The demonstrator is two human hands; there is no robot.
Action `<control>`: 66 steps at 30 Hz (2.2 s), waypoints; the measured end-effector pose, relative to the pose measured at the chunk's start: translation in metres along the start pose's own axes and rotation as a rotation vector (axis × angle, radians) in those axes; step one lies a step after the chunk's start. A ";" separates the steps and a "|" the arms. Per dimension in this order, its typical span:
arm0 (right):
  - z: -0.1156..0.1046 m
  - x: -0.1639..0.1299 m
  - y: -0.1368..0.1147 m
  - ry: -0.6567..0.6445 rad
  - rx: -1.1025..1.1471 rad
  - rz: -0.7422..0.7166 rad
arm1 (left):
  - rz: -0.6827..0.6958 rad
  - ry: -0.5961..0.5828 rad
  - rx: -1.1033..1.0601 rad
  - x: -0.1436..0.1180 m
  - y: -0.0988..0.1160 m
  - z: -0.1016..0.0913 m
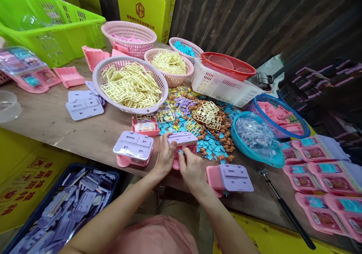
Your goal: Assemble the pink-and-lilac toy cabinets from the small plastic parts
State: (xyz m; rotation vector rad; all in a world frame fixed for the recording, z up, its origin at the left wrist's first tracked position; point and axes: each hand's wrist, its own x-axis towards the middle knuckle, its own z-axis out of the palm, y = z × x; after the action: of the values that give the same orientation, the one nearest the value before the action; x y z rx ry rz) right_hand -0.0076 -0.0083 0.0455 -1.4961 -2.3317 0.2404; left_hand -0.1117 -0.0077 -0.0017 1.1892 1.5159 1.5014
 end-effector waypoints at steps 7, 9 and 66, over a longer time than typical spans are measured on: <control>0.004 -0.001 -0.002 0.040 -0.048 -0.015 | 0.001 0.011 -0.002 0.001 0.001 0.000; 0.004 -0.001 -0.005 0.026 -0.084 -0.001 | -0.007 0.013 0.001 0.001 0.002 0.000; -0.046 0.057 0.093 -0.300 -0.348 0.017 | 0.299 -0.374 0.169 -0.018 -0.016 -0.024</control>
State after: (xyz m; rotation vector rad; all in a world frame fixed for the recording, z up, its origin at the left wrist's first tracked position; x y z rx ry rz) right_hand 0.0674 0.0805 0.0687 -1.7427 -2.7087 0.0662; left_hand -0.1296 -0.0317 -0.0174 1.7507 1.2684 1.2545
